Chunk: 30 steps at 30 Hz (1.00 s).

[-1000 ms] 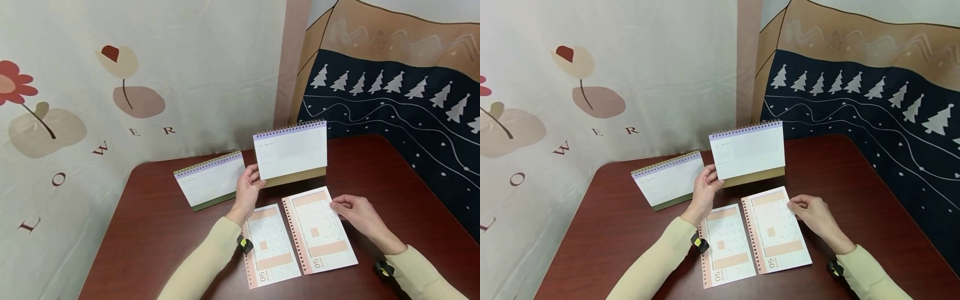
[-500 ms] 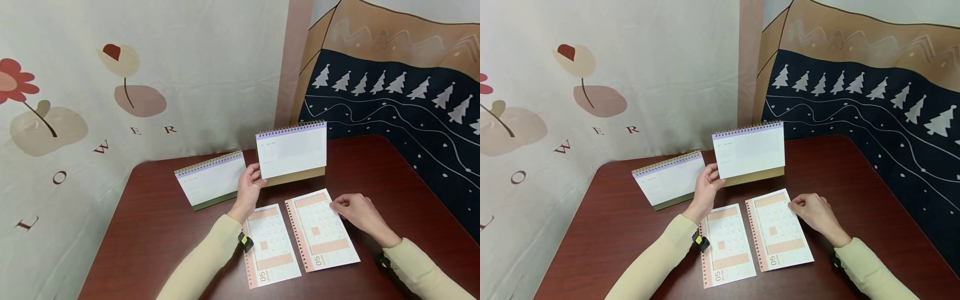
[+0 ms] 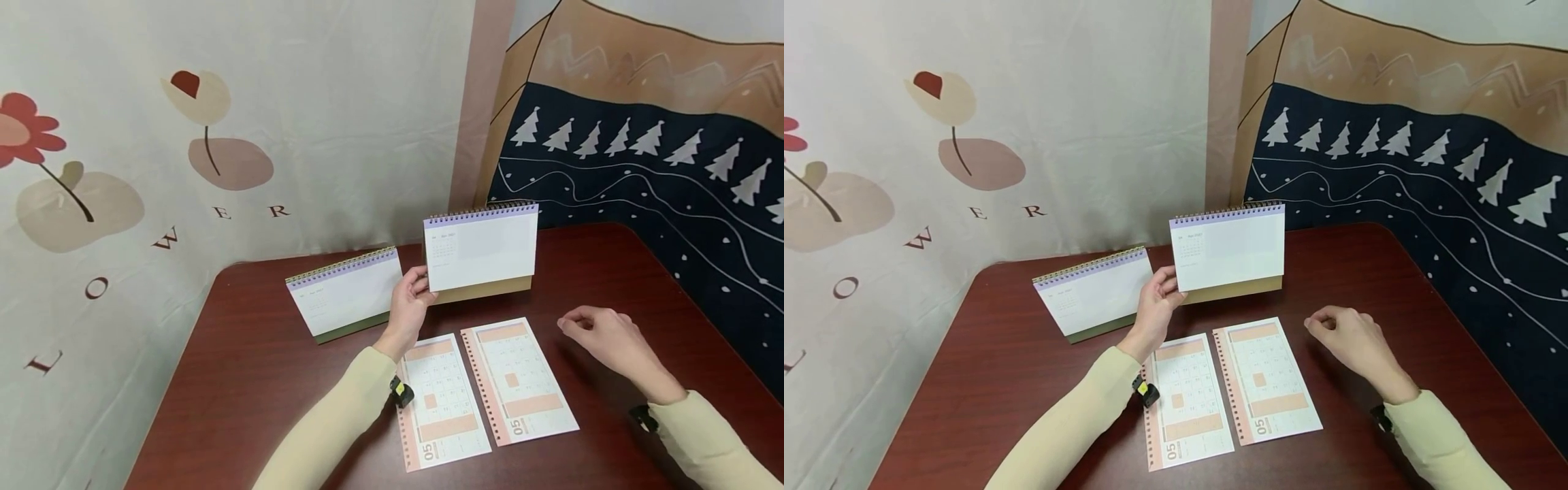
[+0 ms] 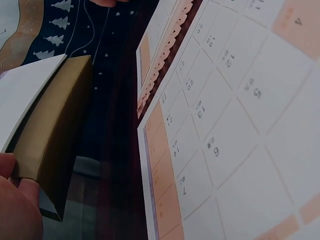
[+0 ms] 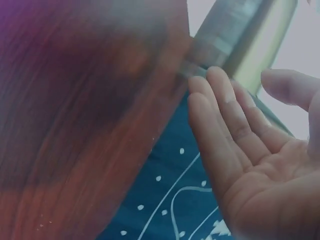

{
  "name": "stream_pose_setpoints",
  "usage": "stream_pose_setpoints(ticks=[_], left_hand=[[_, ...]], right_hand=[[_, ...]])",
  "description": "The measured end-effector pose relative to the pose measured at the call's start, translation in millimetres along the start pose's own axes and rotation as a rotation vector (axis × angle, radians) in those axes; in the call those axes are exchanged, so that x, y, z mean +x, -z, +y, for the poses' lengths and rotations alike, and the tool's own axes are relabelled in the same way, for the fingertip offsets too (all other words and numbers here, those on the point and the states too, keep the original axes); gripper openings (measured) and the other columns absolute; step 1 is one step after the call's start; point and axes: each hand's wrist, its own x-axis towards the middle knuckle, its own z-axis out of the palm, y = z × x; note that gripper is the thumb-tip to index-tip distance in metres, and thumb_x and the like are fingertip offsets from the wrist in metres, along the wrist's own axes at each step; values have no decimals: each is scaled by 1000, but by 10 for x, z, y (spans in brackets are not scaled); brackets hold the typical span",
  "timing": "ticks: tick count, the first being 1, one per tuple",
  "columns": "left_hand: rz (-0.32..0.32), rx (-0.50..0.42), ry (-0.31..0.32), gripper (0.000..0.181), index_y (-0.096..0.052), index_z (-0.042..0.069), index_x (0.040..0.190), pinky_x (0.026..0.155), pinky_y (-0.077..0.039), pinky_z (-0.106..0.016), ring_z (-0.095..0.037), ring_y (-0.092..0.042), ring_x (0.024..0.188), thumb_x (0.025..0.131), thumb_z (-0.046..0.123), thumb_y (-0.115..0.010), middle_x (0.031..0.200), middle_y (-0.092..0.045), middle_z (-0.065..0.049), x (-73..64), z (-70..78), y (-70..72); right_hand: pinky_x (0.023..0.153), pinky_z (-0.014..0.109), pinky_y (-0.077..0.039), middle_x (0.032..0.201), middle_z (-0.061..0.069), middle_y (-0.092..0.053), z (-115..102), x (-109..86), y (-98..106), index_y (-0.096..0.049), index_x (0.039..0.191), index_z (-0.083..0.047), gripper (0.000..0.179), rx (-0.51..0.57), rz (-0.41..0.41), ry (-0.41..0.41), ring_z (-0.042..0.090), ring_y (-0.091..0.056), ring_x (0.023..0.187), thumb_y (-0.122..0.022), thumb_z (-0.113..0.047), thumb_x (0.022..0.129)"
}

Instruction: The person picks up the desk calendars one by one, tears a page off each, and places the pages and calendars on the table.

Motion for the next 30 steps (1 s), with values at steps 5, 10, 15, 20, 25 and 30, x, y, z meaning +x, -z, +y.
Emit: stream_pose_setpoints(ticks=[5,10,15,20,25,30], left_hand=[[-6,23,1,42,-57,-5,133,94,-52,-30,-23,-66,115,94,-20,-52,132,-67,-23,0,-18,32],[-15,53,-8,43,-58,-6,132,94,-52,-31,-23,-67,110,92,-21,-52,129,-68,-24,6,-51,75],[-41,71,-16,42,-59,-5,131,96,-53,-34,-26,-68,110,92,-20,-52,129,-68,-24,18,-102,98],[-53,77,2,43,-59,-5,130,96,-52,-33,-26,-68,111,90,-21,-53,128,-69,-23,36,-152,113],[-62,89,6,44,-59,-6,130,95,-52,-33,-26,-68,111,90,-21,-53,127,-69,-24,40,-179,121],[-82,125,6,43,-59,-6,130,95,-54,-34,-30,-67,115,90,-22,-53,128,-68,-25,40,-192,119]], right_hand=[[79,41,-56,108,15,-77,41,-47,110,-72,118,-1,36,100,-3,-11,35,-71,101,-59,-32,105],[78,37,-60,104,19,-77,79,-63,204,-67,125,5,40,149,-19,-25,39,-74,99,-54,-29,108],[76,25,-59,106,20,-77,90,-61,232,-64,129,6,42,165,-19,-34,38,-74,99,-51,-29,110],[71,12,-53,104,20,-77,64,-72,212,-63,129,8,40,190,38,-19,37,-74,97,-52,-26,109],[70,5,-46,102,18,-77,-2,-102,220,-64,129,5,39,189,119,-8,40,-74,97,-52,-27,109],[70,7,-46,101,18,-78,-79,-104,264,-66,128,2,38,176,178,13,39,-72,97,-53,-28,109]])
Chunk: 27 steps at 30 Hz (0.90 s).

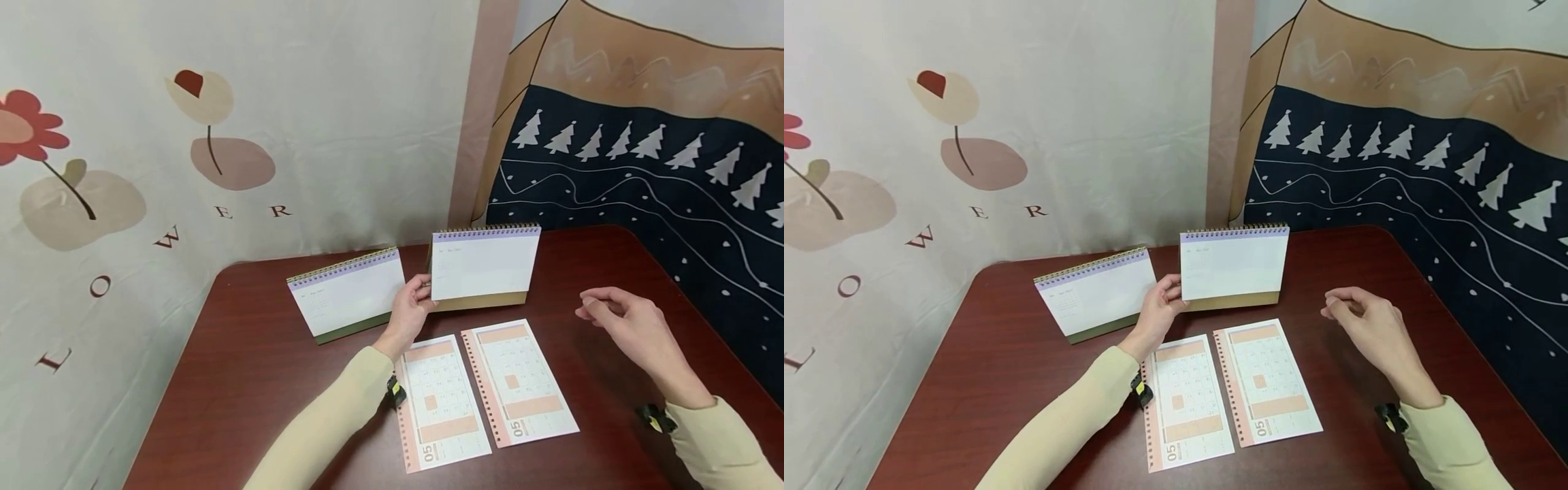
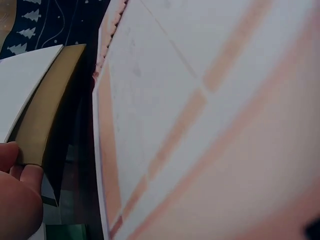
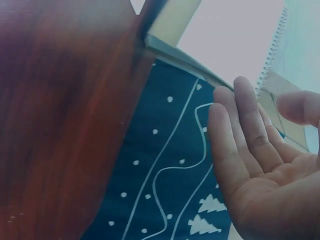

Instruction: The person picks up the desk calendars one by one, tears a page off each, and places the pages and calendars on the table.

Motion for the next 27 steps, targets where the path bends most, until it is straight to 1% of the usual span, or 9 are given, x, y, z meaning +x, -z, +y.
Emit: stream_pose_setpoints(ticks=[3,5,7,9,12,15,18,21,27], left_hand=[[-8,38,-5,44,-60,-6,131,95,-55,-35,-33,-66,117,90,-22,-52,128,-68,-26,-1,-21,-1],[-14,62,-8,46,-60,-5,132,95,-55,-36,-34,-65,118,90,-23,-51,128,-68,-25,-1,-29,2],[-19,91,-9,46,-61,-4,133,94,-55,-36,-35,-65,119,91,-22,-51,128,-68,-25,-4,-40,8],[-23,136,-5,48,-60,-2,135,92,-56,-36,-34,-66,117,92,-22,-51,127,-69,-23,-12,-41,16],[-26,232,-6,52,-59,-2,138,90,-57,-37,-34,-68,114,90,-22,-51,125,-70,-23,-30,-32,27],[-22,310,-10,59,-57,-3,140,91,-57,-38,-33,-69,111,86,-24,-49,124,-70,-23,-37,-25,32],[-14,339,-8,64,-55,-4,142,92,-57,-37,-33,-69,110,81,-24,-47,124,-71,-24,-37,-22,28],[-23,341,-2,65,-54,-3,144,92,-57,-37,-33,-69,111,82,-22,-47,127,-69,-24,-45,-17,19],[-66,329,41,63,-46,-2,150,101,-53,-42,-34,-62,124,88,-12,-50,138,-63,-23,-137,63,-3]], right_hand=[[69,11,-46,101,17,-78,-40,25,22,-67,128,0,37,-15,18,19,13,-71,91,-54,-29,108],[69,14,-46,101,16,-78,-65,43,34,-67,128,-1,37,-28,27,28,-5,-63,89,-54,-30,108],[70,16,-47,101,15,-78,-83,58,42,-68,128,-2,39,-36,30,28,-16,-52,88,-54,-33,108],[71,19,-47,101,15,-78,-98,69,45,-68,128,-3,40,-43,28,21,-9,-55,91,-53,-35,109],[74,26,-47,103,15,-78,-108,82,35,-68,128,-3,42,-47,18,11,12,-62,99,-51,-37,109],[77,33,-47,104,17,-77,-115,94,21,-67,128,-3,43,-37,4,8,31,-62,105,-49,-37,109],[79,37,-46,106,18,-77,-116,104,9,-67,127,-3,44,-28,-6,6,35,-62,108,-48,-39,110],[79,37,-46,107,17,-77,-113,106,4,-68,127,-4,45,-28,-12,0,33,-61,109,-48,-40,110],[77,34,-47,111,18,-76,-97,104,-13,-69,125,-4,44,-37,-10,9,34,-62,107,-48,-40,110]])
